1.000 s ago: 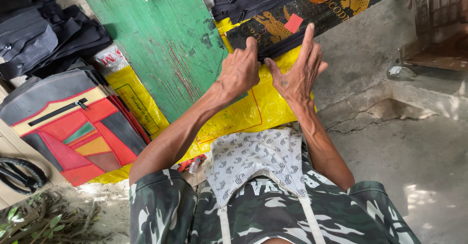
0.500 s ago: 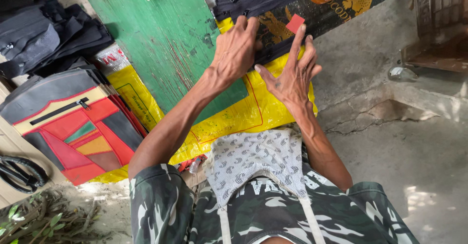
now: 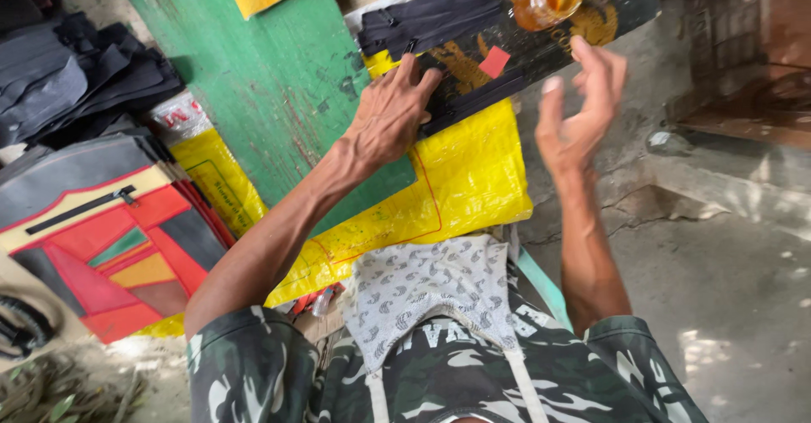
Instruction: The person aligns black zippers along the top edges of colorful fabric panels on the workbench, pinching and pressing the zipper tape into place by hand, then stacks the finished panels with other completed pieces on the table.
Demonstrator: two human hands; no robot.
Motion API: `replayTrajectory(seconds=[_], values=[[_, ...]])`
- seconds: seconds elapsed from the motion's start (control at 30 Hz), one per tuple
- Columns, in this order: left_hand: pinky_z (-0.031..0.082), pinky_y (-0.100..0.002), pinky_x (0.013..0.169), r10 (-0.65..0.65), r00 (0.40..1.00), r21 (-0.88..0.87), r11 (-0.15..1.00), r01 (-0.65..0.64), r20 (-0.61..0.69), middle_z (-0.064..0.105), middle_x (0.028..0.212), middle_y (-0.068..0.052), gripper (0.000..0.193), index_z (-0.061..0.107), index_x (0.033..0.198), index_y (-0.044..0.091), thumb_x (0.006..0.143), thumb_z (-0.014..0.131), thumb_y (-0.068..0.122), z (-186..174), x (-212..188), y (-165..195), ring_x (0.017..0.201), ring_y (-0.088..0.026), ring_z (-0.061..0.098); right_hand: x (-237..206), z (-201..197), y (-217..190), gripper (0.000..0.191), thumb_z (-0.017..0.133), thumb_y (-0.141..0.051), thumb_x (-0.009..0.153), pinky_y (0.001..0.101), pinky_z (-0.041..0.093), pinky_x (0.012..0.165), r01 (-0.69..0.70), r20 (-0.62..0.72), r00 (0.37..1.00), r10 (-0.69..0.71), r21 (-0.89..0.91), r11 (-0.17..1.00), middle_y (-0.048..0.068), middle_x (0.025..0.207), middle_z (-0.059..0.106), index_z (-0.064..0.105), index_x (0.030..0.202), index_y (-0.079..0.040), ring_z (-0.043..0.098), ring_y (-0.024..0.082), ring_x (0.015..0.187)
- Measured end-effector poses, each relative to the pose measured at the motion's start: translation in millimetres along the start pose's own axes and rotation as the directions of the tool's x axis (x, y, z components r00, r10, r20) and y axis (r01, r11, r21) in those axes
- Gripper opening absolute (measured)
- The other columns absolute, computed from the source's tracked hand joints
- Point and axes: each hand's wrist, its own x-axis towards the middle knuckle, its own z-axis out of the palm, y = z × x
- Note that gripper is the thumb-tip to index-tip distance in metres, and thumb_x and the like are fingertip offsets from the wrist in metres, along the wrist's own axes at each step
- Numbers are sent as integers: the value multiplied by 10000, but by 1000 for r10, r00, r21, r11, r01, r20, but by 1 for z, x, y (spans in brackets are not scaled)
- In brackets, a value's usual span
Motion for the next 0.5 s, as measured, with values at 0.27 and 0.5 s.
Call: replayTrajectory(seconds=[0.27, 0.5], values=[[430, -455, 839, 36, 999, 21, 999, -37, 24, 498, 1096, -138, 608, 610, 1384, 128, 806, 789, 185, -3, -4, -3, 1036, -322, 527, 104, -27, 37, 494, 683, 67, 723, 519, 204, 1219, 410, 368, 885, -286, -322, 853, 136, 1686, 291, 845, 1147, -129, 214, 384, 1504], [427, -455, 838, 14, 998, 13, 1000, -15, 58, 501, 1095, -135, 625, 593, 1400, 133, 811, 791, 193, -2, -1, -5, 1033, -313, 526, 119, -11, 51, 506, 679, 57, 643, 549, 128, 1259, 457, 487, 833, -262, -341, 821, 170, 1738, 192, 825, 1094, -116, 136, 435, 1592]])
